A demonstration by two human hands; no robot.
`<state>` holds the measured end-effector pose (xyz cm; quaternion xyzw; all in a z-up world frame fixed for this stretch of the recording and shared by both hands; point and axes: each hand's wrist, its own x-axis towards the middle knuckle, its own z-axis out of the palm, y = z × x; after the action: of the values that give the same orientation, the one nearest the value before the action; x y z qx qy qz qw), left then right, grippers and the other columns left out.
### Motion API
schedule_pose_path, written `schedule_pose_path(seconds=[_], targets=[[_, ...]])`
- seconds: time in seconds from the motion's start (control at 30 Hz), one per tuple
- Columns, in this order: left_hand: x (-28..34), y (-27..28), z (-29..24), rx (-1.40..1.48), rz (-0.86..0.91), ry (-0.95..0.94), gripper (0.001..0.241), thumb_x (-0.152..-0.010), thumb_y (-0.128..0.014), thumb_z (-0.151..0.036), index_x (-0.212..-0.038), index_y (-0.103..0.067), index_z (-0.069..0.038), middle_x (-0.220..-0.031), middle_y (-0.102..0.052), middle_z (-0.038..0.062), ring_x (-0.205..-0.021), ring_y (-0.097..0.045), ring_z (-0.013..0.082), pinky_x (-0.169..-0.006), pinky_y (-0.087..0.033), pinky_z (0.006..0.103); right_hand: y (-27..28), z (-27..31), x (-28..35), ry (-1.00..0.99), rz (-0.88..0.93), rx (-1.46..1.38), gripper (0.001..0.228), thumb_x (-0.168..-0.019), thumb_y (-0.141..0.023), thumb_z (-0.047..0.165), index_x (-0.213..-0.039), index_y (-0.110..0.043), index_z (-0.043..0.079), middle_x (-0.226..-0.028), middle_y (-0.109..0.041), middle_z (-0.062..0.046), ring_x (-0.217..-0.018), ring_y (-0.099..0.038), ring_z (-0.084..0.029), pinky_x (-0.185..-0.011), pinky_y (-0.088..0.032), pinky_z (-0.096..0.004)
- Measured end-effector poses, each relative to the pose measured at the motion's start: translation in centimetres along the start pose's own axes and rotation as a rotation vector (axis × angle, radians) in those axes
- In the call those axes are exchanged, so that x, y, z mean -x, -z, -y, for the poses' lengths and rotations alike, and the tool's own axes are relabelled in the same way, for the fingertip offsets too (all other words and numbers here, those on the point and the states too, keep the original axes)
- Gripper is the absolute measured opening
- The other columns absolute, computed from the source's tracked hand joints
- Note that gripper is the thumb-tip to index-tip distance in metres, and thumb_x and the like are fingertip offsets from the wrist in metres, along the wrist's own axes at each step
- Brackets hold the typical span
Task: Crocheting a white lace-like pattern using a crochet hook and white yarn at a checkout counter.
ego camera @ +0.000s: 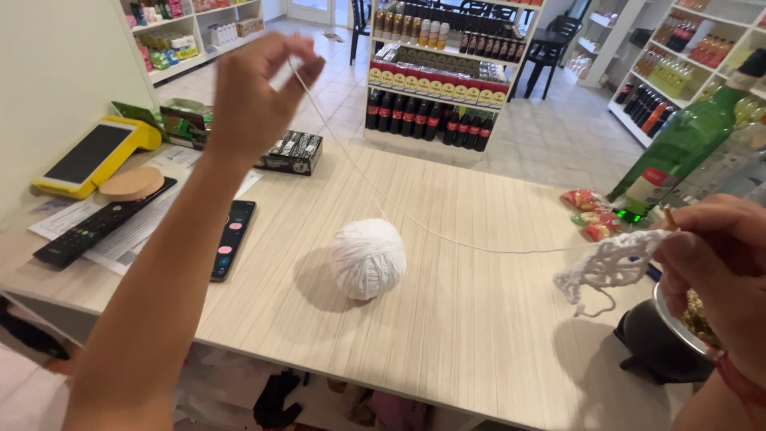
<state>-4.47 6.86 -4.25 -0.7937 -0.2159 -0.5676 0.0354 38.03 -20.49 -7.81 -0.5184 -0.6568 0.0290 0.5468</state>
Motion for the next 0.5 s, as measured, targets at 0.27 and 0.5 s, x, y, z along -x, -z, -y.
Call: schedule_pose_path(seconds=[0.27,0.5], targets=[[3.5,13.3,-7.9,0.012,0.007,-0.279,0.050,-0.131,-0.032,-0.016,-0.148,-0.047,0.029,-0.153,-0.056,0.049,-0.146,-0.059,0.0533,-0.127,-0.049,0.0527,-0.4,2.3,-0.1,-0.030,-0.064,-0.054,0.011,-0.106,-0.056,0.000,-0.106,-0.055,-0.011,-0.074,-0.047,-0.018,-0.043,-0.043,-0.021,-0.039,-0.039,-0.028],[11.3,17.6,-1.0,-0.329,0.281,0.146,0.072,-0.094,-0.060,-0.031,-0.149,-0.048,0.012,-0.155,-0.053,0.035,-0.142,-0.055,0.0465,-0.123,-0.044,0.0536,-1.1,1.1,0.1,0.011,-0.055,-0.058,0.010,-0.104,-0.056,-0.003,-0.113,-0.055,-0.008,-0.081,-0.052,-0.019,-0.039,-0.045,-0.021,-0.036,-0.041,-0.028]])
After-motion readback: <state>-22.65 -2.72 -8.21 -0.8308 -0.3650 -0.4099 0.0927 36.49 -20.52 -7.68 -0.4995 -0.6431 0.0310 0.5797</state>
